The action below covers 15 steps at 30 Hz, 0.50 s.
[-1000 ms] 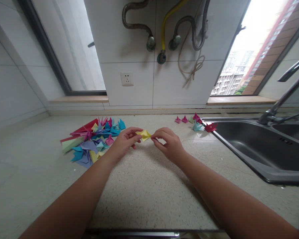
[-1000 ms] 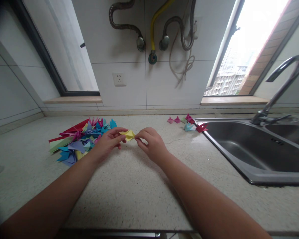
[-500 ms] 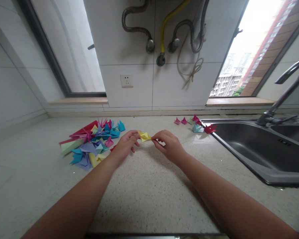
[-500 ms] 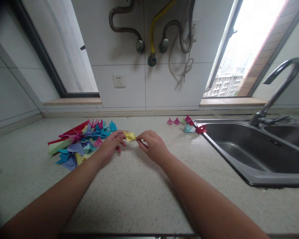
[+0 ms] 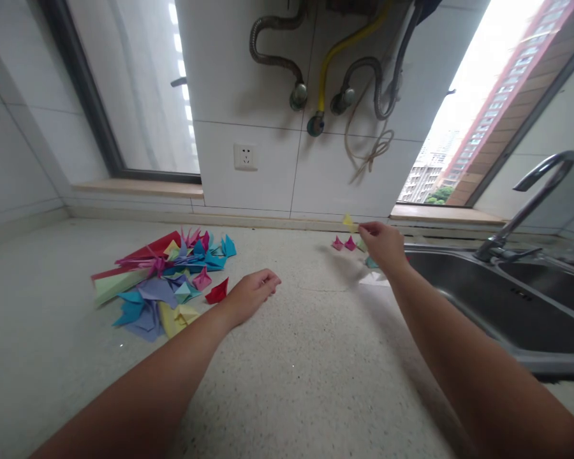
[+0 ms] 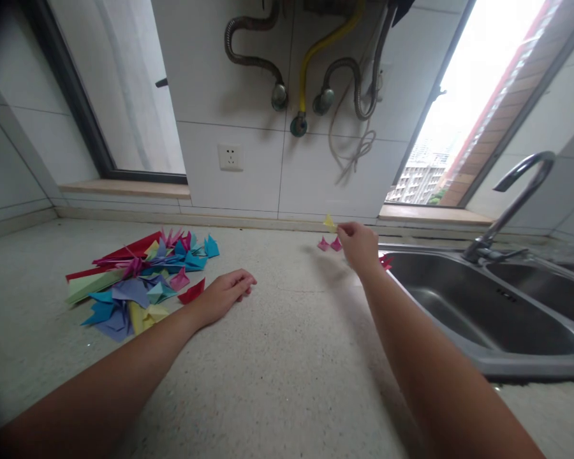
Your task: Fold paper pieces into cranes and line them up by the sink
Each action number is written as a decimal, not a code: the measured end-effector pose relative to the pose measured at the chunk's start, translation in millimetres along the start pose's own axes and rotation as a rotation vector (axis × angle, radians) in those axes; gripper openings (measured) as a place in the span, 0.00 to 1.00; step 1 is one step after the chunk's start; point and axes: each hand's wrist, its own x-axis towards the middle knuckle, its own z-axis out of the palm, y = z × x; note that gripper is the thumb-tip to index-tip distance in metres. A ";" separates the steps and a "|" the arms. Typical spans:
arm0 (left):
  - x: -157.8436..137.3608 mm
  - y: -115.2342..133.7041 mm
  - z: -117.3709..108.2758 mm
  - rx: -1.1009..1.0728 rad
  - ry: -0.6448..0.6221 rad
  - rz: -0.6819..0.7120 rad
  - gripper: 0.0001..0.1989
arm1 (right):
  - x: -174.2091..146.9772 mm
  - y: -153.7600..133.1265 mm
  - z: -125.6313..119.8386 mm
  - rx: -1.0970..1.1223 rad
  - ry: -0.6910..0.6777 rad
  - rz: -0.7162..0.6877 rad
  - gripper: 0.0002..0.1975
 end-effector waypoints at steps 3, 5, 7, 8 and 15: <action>0.5 -0.5 -0.5 0.051 -0.006 0.014 0.18 | 28.3 26.0 5.0 -0.173 -0.035 0.078 0.14; 1.2 -1.1 -0.4 0.083 -0.008 0.009 0.17 | 39.7 39.2 11.2 -0.232 -0.065 0.122 0.15; 2.0 -2.3 -0.2 0.097 -0.012 -0.002 0.17 | 47.2 48.6 18.2 -0.281 -0.094 0.174 0.15; 2.4 -3.0 -0.1 0.100 -0.013 -0.005 0.17 | 50.3 52.0 21.7 -0.303 -0.114 0.200 0.15; 4.3 -5.1 0.5 0.133 -0.024 -0.012 0.16 | 66.0 69.6 45.6 -0.365 -0.256 0.248 0.15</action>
